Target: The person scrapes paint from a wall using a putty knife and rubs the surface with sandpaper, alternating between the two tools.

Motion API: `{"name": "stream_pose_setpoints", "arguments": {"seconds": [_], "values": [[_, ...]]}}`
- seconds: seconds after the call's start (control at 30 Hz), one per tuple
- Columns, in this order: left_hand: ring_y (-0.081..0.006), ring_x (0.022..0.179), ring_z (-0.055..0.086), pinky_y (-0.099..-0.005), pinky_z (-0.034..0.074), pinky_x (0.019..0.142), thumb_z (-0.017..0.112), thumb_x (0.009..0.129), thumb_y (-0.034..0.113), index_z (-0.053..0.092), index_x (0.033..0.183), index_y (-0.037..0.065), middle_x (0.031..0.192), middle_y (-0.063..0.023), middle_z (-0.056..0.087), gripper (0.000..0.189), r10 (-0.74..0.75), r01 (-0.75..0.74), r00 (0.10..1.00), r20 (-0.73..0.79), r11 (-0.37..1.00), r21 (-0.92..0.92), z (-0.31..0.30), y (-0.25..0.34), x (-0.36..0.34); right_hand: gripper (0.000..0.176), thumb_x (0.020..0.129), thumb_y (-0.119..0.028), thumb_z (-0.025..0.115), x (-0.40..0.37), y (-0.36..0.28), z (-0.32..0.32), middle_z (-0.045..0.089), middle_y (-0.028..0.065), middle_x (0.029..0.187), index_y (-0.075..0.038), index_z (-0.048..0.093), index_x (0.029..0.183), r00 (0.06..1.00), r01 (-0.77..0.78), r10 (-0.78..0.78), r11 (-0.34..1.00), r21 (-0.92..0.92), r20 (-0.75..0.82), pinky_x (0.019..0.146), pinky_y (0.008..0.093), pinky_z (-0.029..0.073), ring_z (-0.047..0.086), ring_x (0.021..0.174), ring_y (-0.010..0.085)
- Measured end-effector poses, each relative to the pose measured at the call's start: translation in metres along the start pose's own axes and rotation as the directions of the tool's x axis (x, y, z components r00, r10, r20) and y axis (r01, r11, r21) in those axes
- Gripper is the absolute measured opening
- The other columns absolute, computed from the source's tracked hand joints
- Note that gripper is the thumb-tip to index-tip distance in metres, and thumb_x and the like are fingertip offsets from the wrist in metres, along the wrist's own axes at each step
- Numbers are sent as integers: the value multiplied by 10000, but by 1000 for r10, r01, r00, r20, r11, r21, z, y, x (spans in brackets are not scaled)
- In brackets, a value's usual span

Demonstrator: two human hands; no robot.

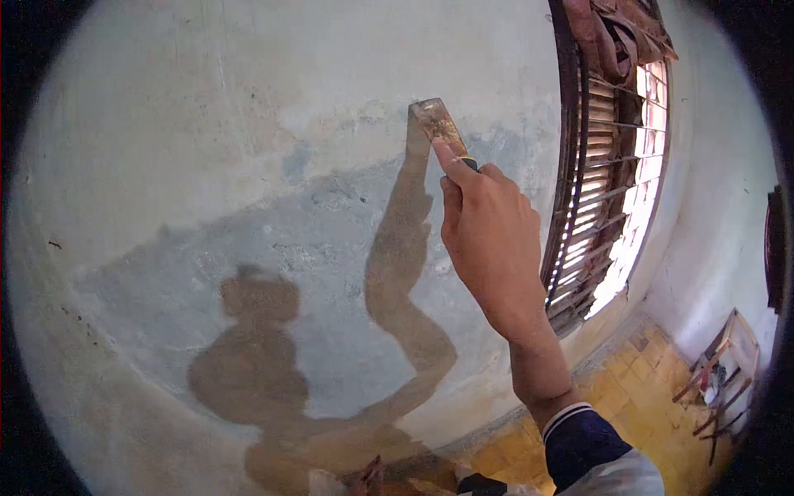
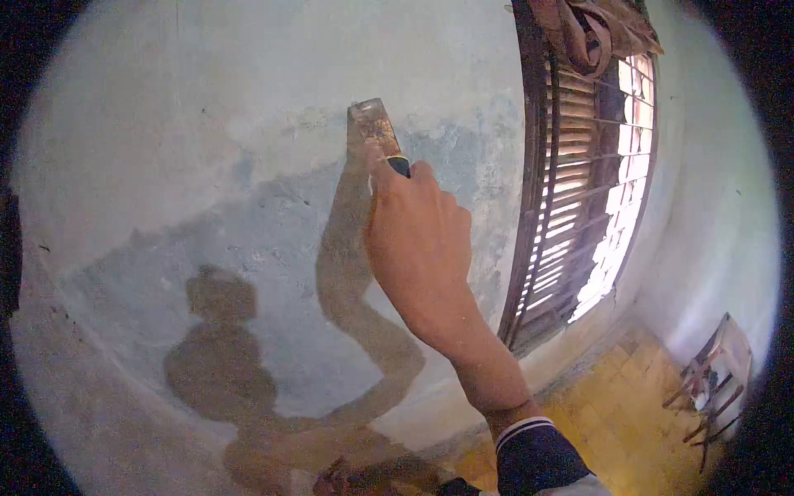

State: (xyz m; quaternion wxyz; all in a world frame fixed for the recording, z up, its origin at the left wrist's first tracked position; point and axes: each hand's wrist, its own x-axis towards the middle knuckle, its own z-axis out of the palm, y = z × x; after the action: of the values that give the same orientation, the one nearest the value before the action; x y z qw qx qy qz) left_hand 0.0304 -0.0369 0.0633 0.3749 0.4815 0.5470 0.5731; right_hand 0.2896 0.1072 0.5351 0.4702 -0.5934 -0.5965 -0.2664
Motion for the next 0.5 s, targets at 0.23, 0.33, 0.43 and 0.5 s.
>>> {"name": "stream_pose_setpoints", "arguments": {"seconds": [0.23,0.33,0.43,0.5], "values": [[-276,1035,633,-431,504,925,612,966,317,621,1221,-11,1147,-156,660,415,-5,6,999,47,1000,-18,-3,-6,1,348,971,-154,562,12,-11,16,632,178,802,-159,638,1310,992,-49,46,999,-23,-115,639,457,519,661,729,349],[-276,1038,633,-431,504,927,612,967,314,620,1224,-10,1152,-156,659,414,-4,6,998,66,1000,-24,-5,-8,2,384,916,-110,563,5,-17,4,631,194,870,-124,613,1296,999,-49,49,999,-12,-15,637,483,529,669,743,378],[-276,1040,632,-430,503,929,612,968,312,619,1227,-10,1156,-156,657,413,0,2,997,80,999,-33,-7,-10,4,401,884,-83,562,1,-16,9,631,205,895,-101,607,1282,998,-60,60,998,8,31,651,497,533,672,765,398],[-276,1042,632,-430,503,930,612,968,311,619,1229,-9,1159,-156,656,413,-2,6,996,87,999,-41,-9,-11,4,390,886,-87,559,2,-17,11,633,211,885,-100,615,1272,997,-72,72,997,19,10,658,501,533,672,771,403]]}}
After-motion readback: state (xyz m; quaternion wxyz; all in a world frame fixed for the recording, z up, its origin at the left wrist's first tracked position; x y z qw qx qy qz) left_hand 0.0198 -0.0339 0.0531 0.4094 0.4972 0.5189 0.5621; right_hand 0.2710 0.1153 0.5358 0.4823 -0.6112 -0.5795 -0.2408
